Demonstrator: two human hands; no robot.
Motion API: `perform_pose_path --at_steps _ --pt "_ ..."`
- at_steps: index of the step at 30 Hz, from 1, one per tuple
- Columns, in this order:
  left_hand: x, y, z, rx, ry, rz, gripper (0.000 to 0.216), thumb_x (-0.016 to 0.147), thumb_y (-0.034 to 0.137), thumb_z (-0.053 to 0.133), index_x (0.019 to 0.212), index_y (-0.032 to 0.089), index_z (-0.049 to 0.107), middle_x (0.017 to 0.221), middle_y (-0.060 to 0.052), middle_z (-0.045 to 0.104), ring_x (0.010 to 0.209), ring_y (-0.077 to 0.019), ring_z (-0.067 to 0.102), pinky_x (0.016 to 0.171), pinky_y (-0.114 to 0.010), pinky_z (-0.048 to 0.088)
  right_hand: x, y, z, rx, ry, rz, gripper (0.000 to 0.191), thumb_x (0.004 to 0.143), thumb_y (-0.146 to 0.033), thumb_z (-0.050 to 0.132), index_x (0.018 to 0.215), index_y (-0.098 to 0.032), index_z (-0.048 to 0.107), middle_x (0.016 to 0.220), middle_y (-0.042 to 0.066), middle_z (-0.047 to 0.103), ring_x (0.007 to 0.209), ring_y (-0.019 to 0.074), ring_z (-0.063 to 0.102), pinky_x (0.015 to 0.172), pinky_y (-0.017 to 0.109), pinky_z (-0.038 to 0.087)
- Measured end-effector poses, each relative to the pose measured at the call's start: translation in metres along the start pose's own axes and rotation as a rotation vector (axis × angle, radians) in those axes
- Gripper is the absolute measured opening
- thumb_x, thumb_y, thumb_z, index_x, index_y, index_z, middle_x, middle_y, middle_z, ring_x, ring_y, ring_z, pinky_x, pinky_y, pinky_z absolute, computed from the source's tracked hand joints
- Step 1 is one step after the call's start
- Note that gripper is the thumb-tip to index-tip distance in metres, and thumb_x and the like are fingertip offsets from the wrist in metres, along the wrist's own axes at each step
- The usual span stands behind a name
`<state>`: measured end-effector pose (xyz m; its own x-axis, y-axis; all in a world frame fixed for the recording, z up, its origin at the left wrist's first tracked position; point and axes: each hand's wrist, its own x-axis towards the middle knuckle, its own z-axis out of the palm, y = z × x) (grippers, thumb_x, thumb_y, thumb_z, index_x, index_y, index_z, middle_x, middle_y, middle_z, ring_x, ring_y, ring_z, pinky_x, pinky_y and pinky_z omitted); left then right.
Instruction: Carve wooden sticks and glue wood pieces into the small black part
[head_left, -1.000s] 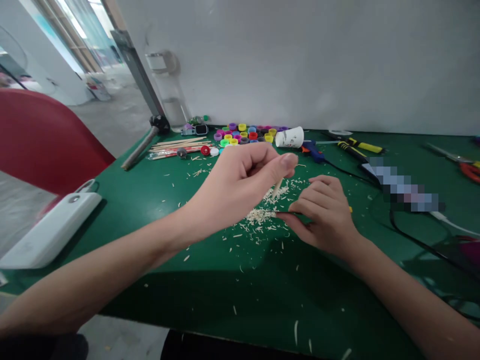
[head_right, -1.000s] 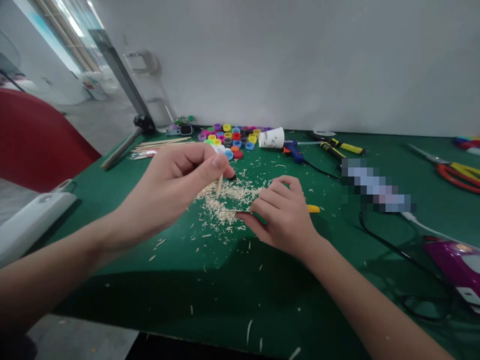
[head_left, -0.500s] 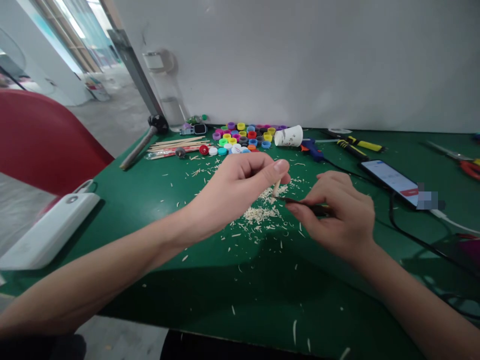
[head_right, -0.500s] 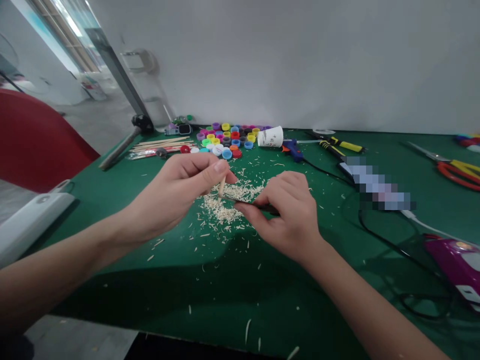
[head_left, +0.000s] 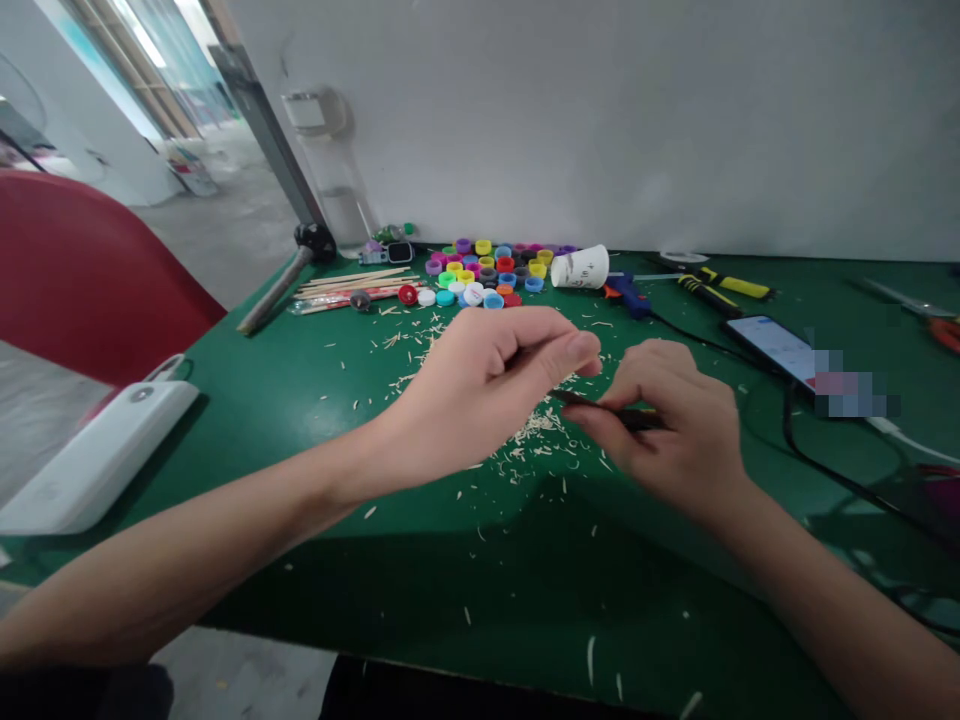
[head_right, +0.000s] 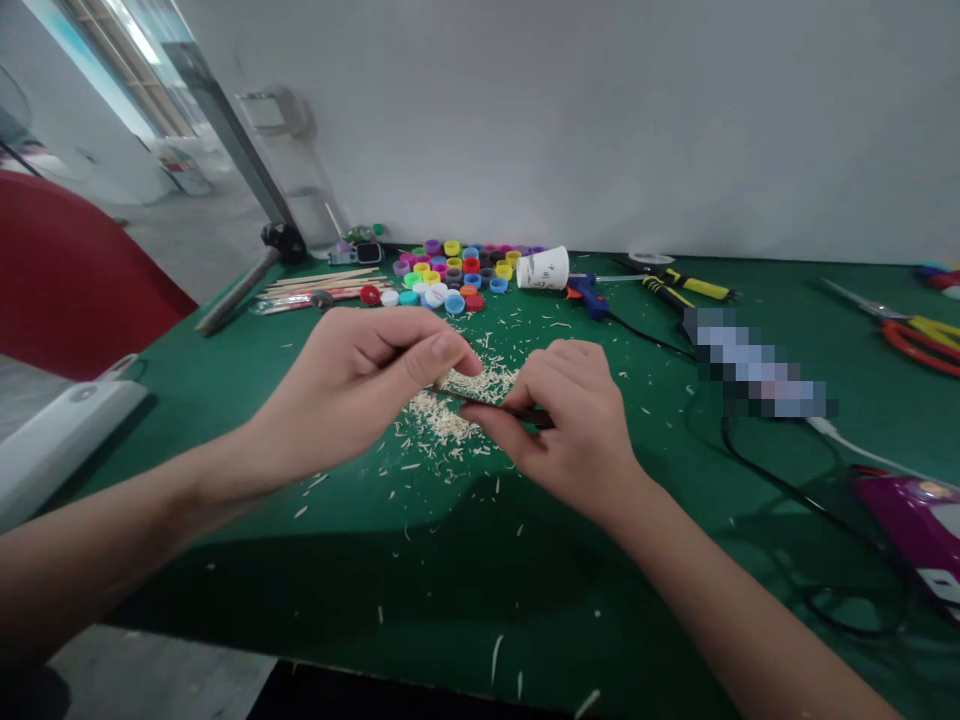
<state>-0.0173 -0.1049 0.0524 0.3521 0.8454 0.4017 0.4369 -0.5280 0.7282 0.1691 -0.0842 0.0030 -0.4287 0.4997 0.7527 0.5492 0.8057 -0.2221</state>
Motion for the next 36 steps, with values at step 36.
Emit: perform_pose_path --at_steps 36 --pt "0.003 -0.001 0.001 -0.223 0.023 -0.170 0.034 0.096 0.038 0.039 0.090 0.019 0.067 0.056 0.002 0.042 0.051 -0.0102 0.038 0.045 -0.024 0.032 -0.004 0.005 -0.005 -0.015 0.092 -0.036 0.027 0.079 -0.031 0.065 0.060 -0.023 0.047 0.051 -0.004 0.042 0.056 0.0134 0.044 0.063 0.034 0.040"
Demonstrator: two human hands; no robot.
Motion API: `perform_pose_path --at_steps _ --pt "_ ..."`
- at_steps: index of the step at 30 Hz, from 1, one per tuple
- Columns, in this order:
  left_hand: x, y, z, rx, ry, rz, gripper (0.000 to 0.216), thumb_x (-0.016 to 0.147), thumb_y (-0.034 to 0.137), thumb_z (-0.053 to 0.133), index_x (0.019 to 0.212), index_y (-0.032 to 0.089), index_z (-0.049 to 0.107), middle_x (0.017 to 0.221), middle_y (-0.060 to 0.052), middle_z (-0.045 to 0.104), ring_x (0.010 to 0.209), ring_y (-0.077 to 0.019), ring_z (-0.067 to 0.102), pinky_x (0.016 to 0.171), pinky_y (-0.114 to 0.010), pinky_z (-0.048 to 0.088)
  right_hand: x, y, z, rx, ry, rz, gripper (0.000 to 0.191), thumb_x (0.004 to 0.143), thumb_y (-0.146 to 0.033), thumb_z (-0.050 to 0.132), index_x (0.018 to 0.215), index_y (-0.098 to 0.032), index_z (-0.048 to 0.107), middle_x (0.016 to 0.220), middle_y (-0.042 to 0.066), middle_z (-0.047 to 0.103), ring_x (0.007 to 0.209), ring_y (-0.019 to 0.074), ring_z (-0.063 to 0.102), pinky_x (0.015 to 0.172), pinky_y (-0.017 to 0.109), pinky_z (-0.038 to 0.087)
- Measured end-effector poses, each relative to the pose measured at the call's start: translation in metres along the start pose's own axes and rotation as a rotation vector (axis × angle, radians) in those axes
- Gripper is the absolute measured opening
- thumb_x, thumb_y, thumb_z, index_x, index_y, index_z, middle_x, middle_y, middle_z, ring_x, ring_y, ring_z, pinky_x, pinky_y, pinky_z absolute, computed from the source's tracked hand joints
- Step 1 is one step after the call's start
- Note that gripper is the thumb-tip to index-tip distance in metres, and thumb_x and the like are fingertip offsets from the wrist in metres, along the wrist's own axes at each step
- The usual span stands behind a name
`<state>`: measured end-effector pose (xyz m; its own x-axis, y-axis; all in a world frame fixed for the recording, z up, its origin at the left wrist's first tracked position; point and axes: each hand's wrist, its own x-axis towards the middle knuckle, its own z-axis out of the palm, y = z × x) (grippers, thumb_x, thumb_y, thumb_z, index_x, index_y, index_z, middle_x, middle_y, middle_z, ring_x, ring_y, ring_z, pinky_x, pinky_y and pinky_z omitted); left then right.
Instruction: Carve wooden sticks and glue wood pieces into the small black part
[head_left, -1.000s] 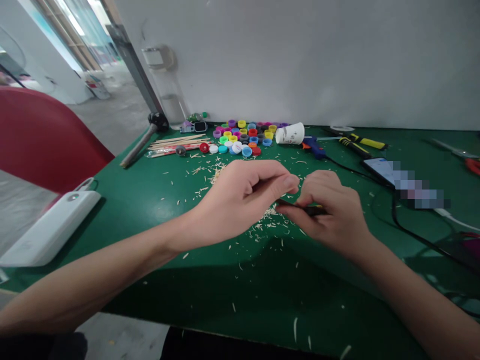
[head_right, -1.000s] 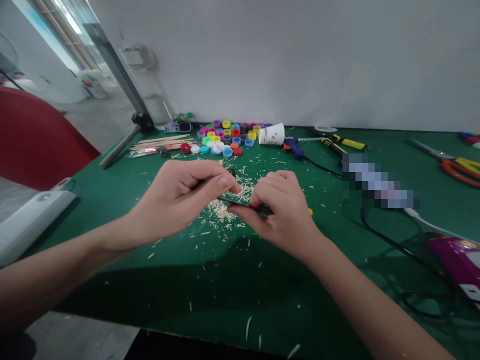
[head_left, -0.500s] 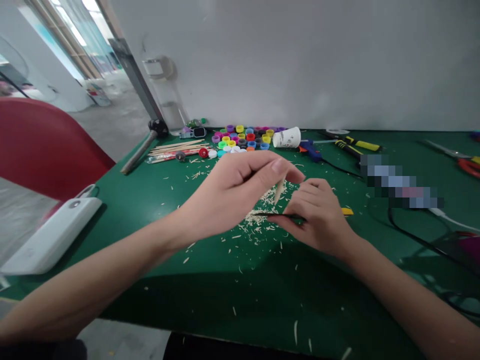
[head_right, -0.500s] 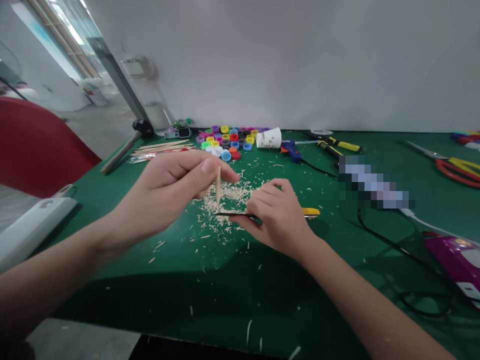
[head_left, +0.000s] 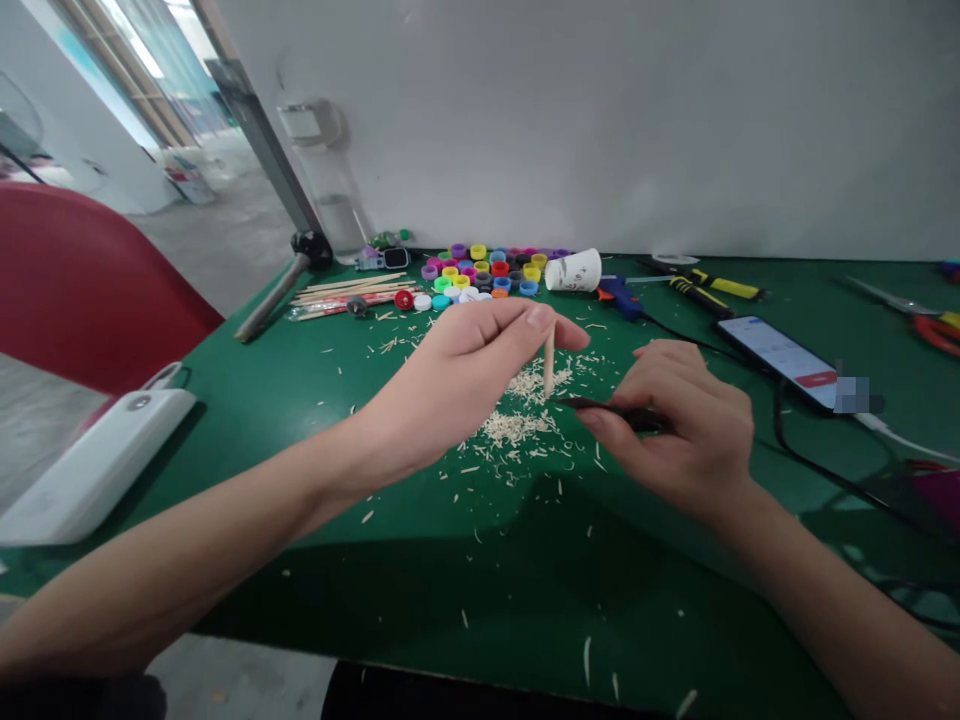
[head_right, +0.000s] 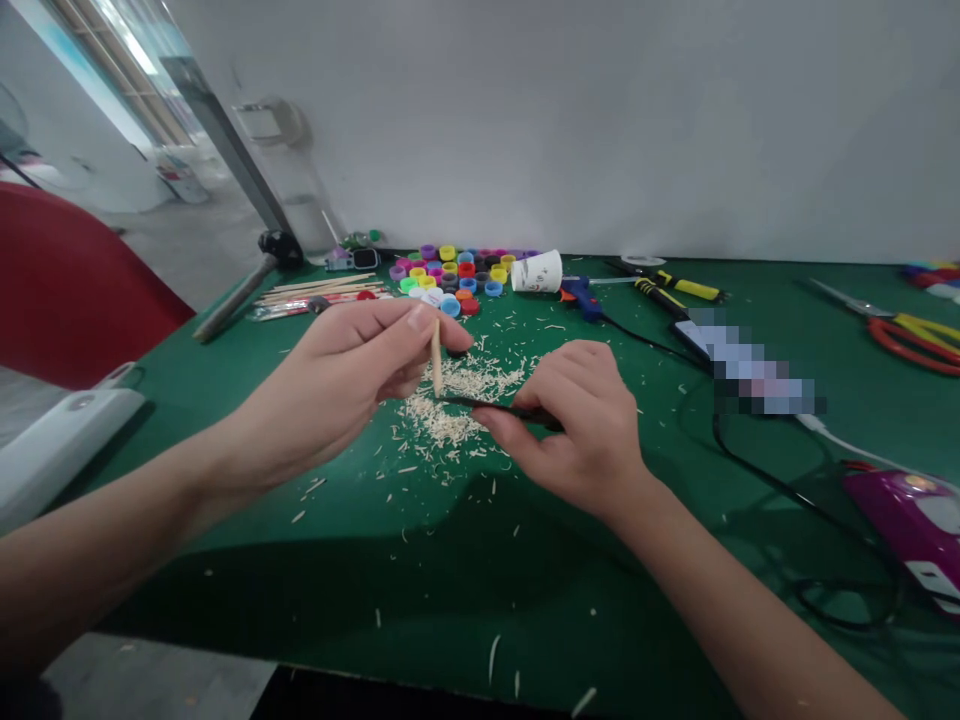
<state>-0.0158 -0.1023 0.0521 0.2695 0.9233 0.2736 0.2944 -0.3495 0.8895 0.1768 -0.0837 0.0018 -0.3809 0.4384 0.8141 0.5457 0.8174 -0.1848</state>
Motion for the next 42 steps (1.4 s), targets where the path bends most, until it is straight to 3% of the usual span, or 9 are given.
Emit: perform_pose_path --at_steps 10,16,20,23,28,31,33,38,42 --pt "-0.001 0.004 0.000 -0.062 0.006 -0.005 0.033 0.096 0.035 0.041 0.086 0.018 0.066 0.057 0.002 0.042 0.051 -0.0088 0.038 0.046 -0.022 0.032 -0.001 0.000 0.000 -0.024 -0.027 0.002 0.028 0.079 -0.032 0.065 0.061 -0.023 0.046 0.053 -0.003 0.044 0.058 0.0139 0.045 0.064 0.034 0.041" --pt "-0.002 0.010 -0.004 -0.096 0.026 0.010 0.032 0.096 0.036 0.041 0.086 0.018 0.065 0.058 0.002 0.046 0.052 -0.0075 0.043 0.047 -0.020 0.036 -0.007 0.001 0.009 -0.070 -0.188 -0.120 0.026 0.076 -0.032 0.069 0.066 -0.022 0.047 0.055 -0.005 0.048 0.060 0.0131 0.045 0.072 0.036 0.039" --pt "0.005 0.003 -0.009 -0.110 0.028 -0.002 0.034 0.097 0.036 0.038 0.087 0.016 0.064 0.065 -0.001 0.052 0.053 -0.0066 0.046 0.047 -0.019 0.037 -0.007 0.009 0.010 -0.129 -0.214 -0.120 0.028 0.081 -0.036 0.065 0.066 -0.021 0.046 0.057 -0.004 0.049 0.062 0.0132 0.046 0.072 0.034 0.036" --pt "0.018 -0.017 -0.016 -0.006 -0.068 -0.032 0.029 0.094 0.030 0.042 0.084 0.015 0.064 0.076 -0.004 0.061 0.059 -0.0067 0.051 0.050 -0.018 0.041 -0.009 0.025 0.007 -0.198 -0.348 -0.087 0.033 0.085 -0.043 0.058 0.064 -0.021 0.045 0.058 -0.003 0.050 0.063 0.0137 0.045 0.068 0.032 0.032" --pt "0.040 -0.069 -0.028 0.288 -0.480 -0.238 0.024 0.089 0.027 0.044 0.094 0.016 0.065 0.090 -0.005 0.069 0.071 -0.0102 0.061 0.055 -0.019 0.046 -0.015 0.050 0.006 -0.198 -0.648 -0.011 0.036 0.087 -0.047 0.053 0.064 -0.021 0.046 0.061 -0.002 0.051 0.065 0.0138 0.045 0.069 0.032 0.030" --pt "0.043 -0.091 -0.028 0.519 -0.574 -0.154 0.026 0.087 0.025 0.043 0.103 0.018 0.063 0.091 -0.005 0.069 0.063 -0.0100 0.058 0.050 -0.020 0.041 -0.017 0.055 0.010 -0.210 -0.725 -0.001 0.036 0.089 -0.048 0.050 0.064 -0.021 0.046 0.062 -0.002 0.052 0.066 0.0146 0.045 0.070 0.032 0.029" --pt "0.041 -0.096 -0.025 0.658 -0.553 -0.062 0.027 0.088 0.024 0.040 0.102 0.019 0.063 0.089 -0.004 0.068 0.062 -0.0103 0.056 0.051 -0.022 0.039 -0.018 0.055 0.012 -0.214 -0.746 -0.008 0.036 0.089 -0.048 0.049 0.065 -0.021 0.048 0.063 -0.002 0.054 0.067 0.0150 0.045 0.071 0.032 0.029" --pt "0.037 -0.098 -0.018 0.881 -0.428 0.243 0.023 0.089 0.021 0.042 0.094 0.018 0.064 0.102 -0.007 0.059 0.092 -0.0187 0.055 0.073 -0.030 0.042 -0.018 0.054 0.014 -0.208 -0.771 -0.006 0.037 0.090 -0.049 0.047 0.066 -0.021 0.049 0.064 -0.001 0.055 0.067 0.0151 0.046 0.071 0.032 0.029" --pt "0.038 -0.101 -0.016 0.932 -0.437 0.344 0.022 0.089 0.018 0.045 0.093 0.020 0.067 0.102 -0.006 0.059 0.095 -0.0194 0.053 0.080 -0.033 0.042 -0.017 0.055 0.016 -0.220 -0.743 0.002 0.036 0.089 -0.047 0.050 0.065 -0.021 0.049 0.065 -0.001 0.056 0.068 0.0152 0.047 0.070 0.031 0.028"
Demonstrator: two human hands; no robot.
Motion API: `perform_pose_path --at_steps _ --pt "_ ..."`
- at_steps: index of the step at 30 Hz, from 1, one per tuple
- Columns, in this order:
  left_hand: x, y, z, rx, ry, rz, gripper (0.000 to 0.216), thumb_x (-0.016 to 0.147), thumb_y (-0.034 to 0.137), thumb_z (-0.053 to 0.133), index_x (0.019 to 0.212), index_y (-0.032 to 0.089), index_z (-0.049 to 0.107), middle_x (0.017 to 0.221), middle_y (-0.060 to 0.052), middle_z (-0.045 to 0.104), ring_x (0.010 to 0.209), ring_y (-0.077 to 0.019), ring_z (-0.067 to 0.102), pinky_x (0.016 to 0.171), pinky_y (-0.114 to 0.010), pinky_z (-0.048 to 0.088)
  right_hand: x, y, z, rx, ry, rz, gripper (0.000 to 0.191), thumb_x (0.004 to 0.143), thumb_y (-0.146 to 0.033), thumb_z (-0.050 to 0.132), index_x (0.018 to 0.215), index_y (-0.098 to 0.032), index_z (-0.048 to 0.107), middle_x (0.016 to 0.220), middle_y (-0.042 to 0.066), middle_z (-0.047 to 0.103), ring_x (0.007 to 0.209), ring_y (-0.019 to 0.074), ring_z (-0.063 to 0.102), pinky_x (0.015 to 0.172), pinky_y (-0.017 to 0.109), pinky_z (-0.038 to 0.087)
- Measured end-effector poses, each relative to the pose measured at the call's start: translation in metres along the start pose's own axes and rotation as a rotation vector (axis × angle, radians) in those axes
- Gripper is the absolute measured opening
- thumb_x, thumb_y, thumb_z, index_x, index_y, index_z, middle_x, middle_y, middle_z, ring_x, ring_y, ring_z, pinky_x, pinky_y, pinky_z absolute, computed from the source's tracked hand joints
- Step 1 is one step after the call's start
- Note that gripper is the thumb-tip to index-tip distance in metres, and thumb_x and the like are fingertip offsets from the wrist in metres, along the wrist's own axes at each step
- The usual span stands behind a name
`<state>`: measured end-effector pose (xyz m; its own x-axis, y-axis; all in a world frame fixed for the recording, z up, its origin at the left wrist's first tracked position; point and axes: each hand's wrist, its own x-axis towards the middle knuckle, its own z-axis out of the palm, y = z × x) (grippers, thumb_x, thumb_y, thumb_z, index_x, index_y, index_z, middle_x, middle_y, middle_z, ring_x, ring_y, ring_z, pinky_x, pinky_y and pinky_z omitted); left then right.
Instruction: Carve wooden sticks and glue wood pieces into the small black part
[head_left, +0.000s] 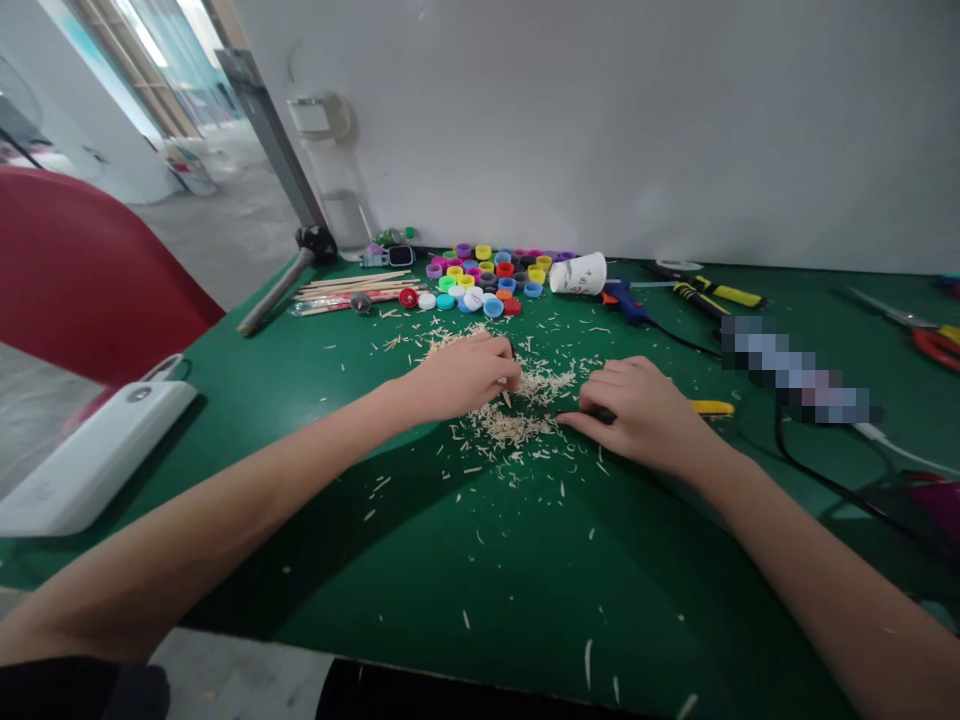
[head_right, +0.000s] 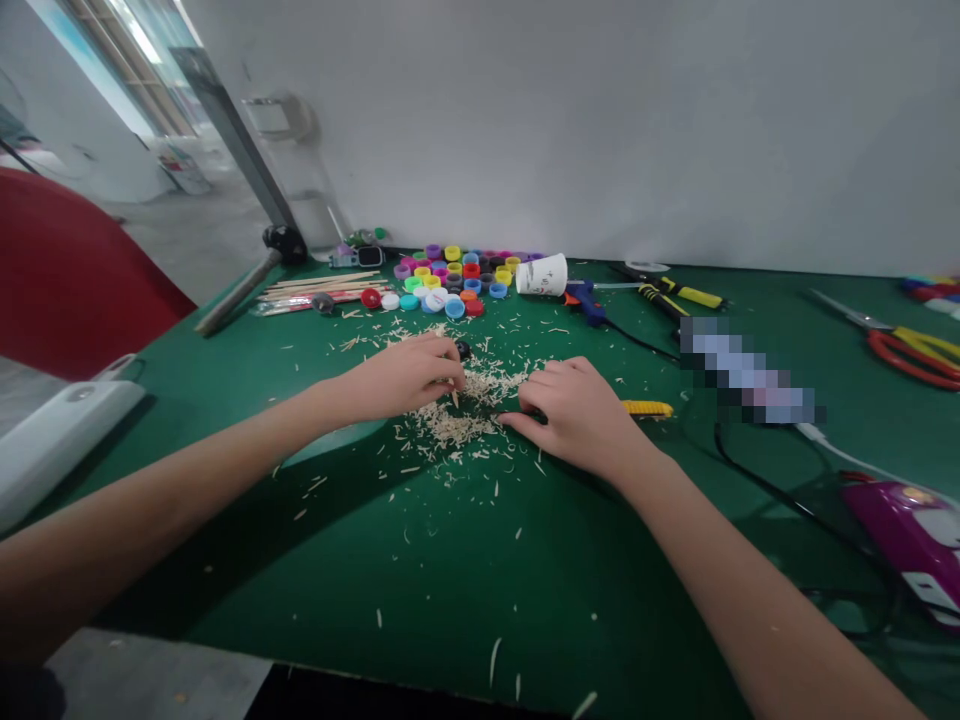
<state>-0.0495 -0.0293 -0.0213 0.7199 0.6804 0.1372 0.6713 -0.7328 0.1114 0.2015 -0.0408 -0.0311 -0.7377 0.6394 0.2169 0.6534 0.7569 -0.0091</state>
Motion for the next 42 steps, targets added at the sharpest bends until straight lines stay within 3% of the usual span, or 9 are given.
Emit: perform_pose_path --at_steps 10,18,24,42 --pt "0.002 -0.004 -0.001 -0.058 -0.085 0.006 0.024 0.089 0.013 0.044 0.092 0.017 0.067 0.096 -0.005 0.063 0.087 -0.0164 0.057 0.075 -0.029 0.044 0.006 -0.007 0.005 0.038 0.082 -0.051 0.022 0.093 -0.037 0.047 0.082 -0.023 0.061 0.078 0.001 0.065 0.078 0.0165 0.053 0.075 0.032 0.030" --pt "0.004 -0.003 0.004 0.075 -0.036 0.180 0.022 0.088 0.010 0.047 0.085 0.021 0.065 0.088 0.000 0.067 0.087 -0.0158 0.057 0.070 -0.030 0.038 0.008 -0.010 0.008 0.025 0.055 -0.122 0.026 0.095 -0.036 0.042 0.085 -0.023 0.063 0.079 0.000 0.066 0.077 0.0163 0.051 0.076 0.033 0.029" --pt "0.005 -0.003 0.011 0.159 0.008 0.213 0.022 0.084 0.007 0.049 0.087 0.024 0.062 0.091 0.004 0.068 0.083 -0.0146 0.057 0.065 -0.031 0.031 0.012 -0.011 0.012 0.011 0.079 -0.141 0.027 0.095 -0.036 0.040 0.086 -0.024 0.063 0.081 0.001 0.067 0.079 0.0162 0.053 0.080 0.033 0.028" --pt "0.005 -0.004 0.014 0.079 0.004 0.257 0.026 0.082 0.003 0.045 0.087 0.021 0.062 0.090 0.001 0.067 0.082 -0.0129 0.059 0.071 -0.029 0.039 0.015 -0.015 0.009 0.066 0.019 -0.119 0.027 0.095 -0.036 0.040 0.085 -0.024 0.062 0.081 0.000 0.068 0.077 0.0153 0.055 0.081 0.033 0.028"
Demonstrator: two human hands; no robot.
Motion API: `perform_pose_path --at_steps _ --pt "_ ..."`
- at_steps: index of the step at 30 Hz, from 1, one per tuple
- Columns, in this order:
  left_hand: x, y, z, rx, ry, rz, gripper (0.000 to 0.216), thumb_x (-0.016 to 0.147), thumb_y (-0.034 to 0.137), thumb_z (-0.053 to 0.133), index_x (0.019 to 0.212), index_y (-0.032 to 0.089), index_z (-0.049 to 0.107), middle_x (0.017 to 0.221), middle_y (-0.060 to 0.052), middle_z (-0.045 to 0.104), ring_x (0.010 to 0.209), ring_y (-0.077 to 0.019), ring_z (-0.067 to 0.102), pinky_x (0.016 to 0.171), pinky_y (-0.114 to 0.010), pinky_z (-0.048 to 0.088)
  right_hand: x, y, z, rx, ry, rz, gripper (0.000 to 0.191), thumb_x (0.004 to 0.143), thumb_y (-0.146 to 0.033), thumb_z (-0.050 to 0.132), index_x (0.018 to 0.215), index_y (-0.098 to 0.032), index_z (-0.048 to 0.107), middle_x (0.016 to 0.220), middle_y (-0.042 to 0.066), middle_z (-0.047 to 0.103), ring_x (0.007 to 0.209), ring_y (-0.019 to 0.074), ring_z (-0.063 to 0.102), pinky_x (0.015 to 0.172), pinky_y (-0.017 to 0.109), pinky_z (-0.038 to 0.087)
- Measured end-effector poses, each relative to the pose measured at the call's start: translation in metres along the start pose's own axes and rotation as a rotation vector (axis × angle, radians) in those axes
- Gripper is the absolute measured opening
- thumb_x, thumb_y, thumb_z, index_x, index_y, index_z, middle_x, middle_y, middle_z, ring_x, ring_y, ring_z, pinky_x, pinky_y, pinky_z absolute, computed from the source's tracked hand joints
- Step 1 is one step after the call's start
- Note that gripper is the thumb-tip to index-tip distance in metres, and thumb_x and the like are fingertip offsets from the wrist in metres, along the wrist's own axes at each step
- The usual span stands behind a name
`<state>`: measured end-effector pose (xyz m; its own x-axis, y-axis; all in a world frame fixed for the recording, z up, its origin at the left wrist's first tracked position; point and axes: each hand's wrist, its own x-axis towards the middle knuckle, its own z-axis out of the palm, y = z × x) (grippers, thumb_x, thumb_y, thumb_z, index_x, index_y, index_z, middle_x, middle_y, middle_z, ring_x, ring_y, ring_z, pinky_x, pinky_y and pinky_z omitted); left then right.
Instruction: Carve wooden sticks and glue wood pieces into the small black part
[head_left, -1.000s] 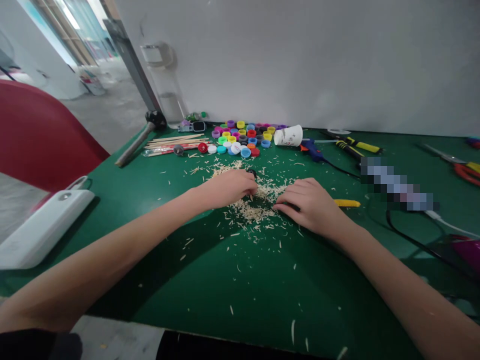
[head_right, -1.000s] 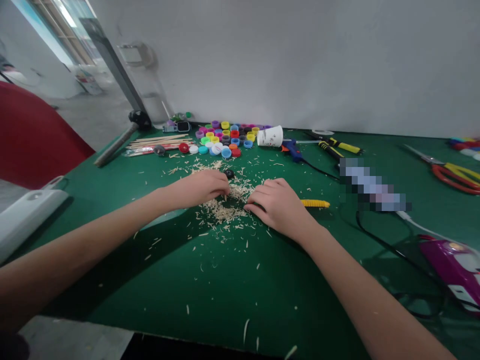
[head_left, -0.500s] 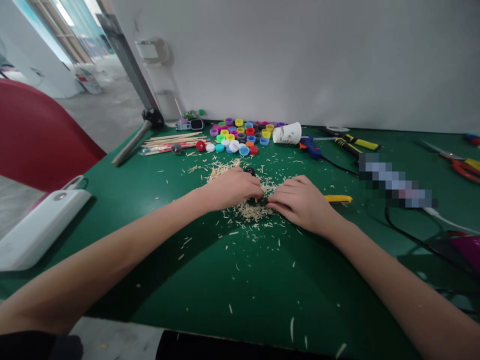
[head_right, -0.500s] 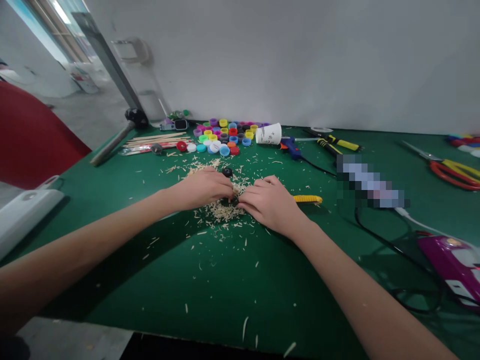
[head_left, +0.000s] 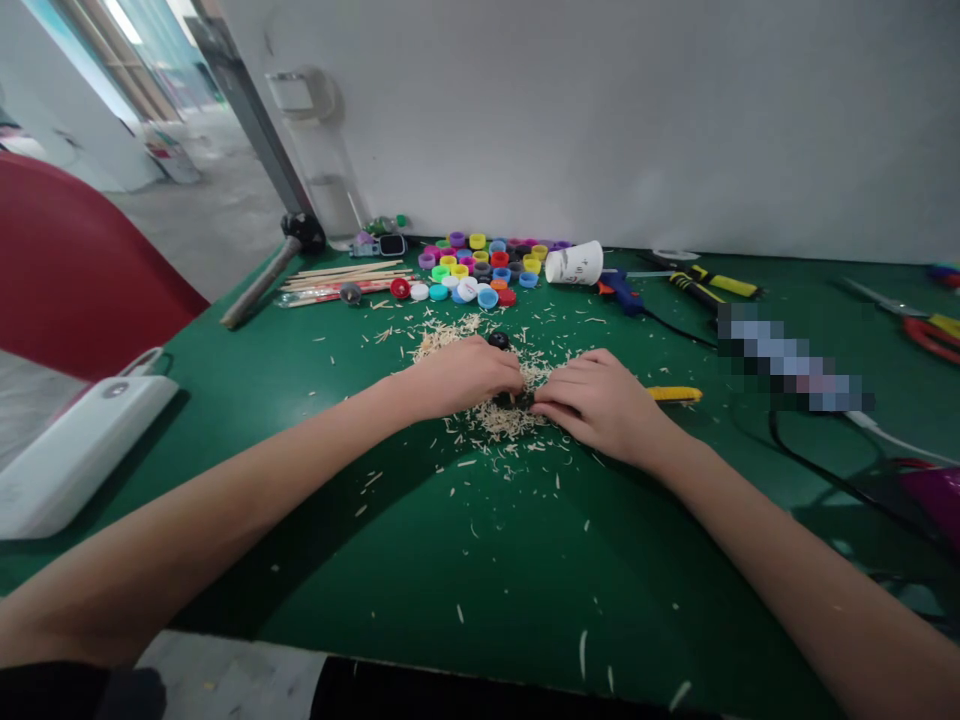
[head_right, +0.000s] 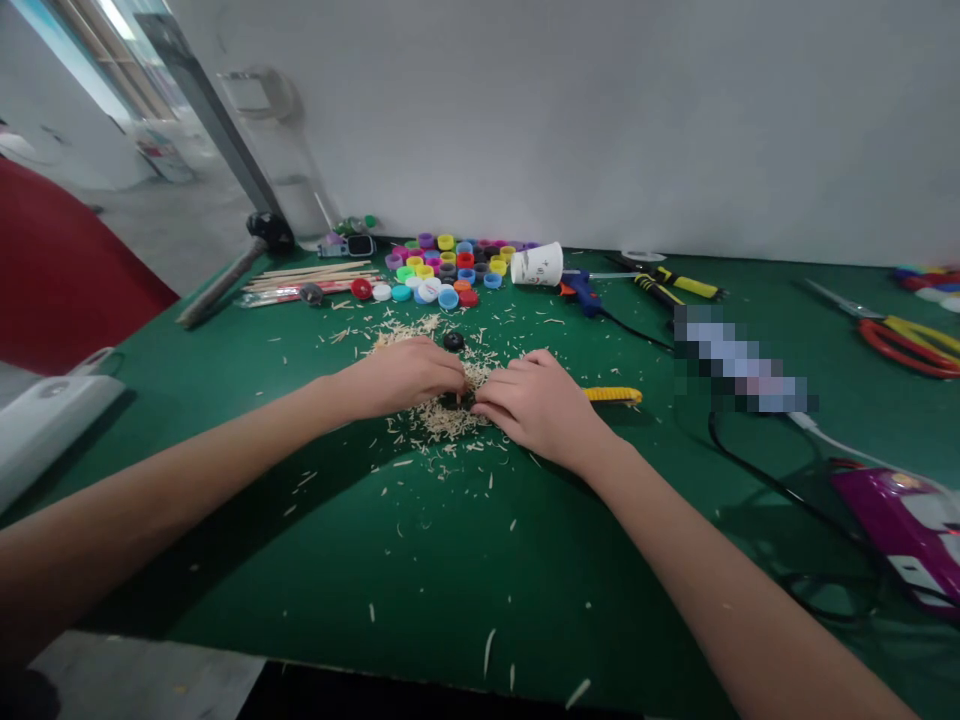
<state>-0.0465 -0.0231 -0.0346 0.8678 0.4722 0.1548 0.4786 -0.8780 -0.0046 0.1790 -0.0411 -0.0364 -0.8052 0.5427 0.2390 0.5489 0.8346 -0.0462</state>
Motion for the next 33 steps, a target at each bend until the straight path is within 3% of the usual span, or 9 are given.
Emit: perform_pose_path --at_steps 16,33 --pt "0.001 -0.005 -0.004 -0.054 0.011 0.077 0.024 0.088 0.008 0.043 0.085 0.020 0.063 0.086 -0.002 0.067 0.079 -0.0135 0.059 0.078 -0.029 0.045 0.005 -0.003 0.006 -0.068 0.030 0.013 0.030 0.095 -0.038 0.040 0.083 -0.024 0.063 0.079 -0.001 0.068 0.074 0.0155 0.054 0.076 0.033 0.029" --pt "0.001 -0.002 -0.010 -0.019 -0.034 0.108 0.019 0.086 0.005 0.045 0.076 0.018 0.055 0.081 -0.002 0.061 0.072 -0.0128 0.054 0.064 -0.027 0.042 0.005 -0.007 0.006 -0.080 0.028 0.021 0.029 0.094 -0.037 0.041 0.084 -0.023 0.065 0.080 0.001 0.070 0.076 0.0161 0.056 0.078 0.034 0.028"
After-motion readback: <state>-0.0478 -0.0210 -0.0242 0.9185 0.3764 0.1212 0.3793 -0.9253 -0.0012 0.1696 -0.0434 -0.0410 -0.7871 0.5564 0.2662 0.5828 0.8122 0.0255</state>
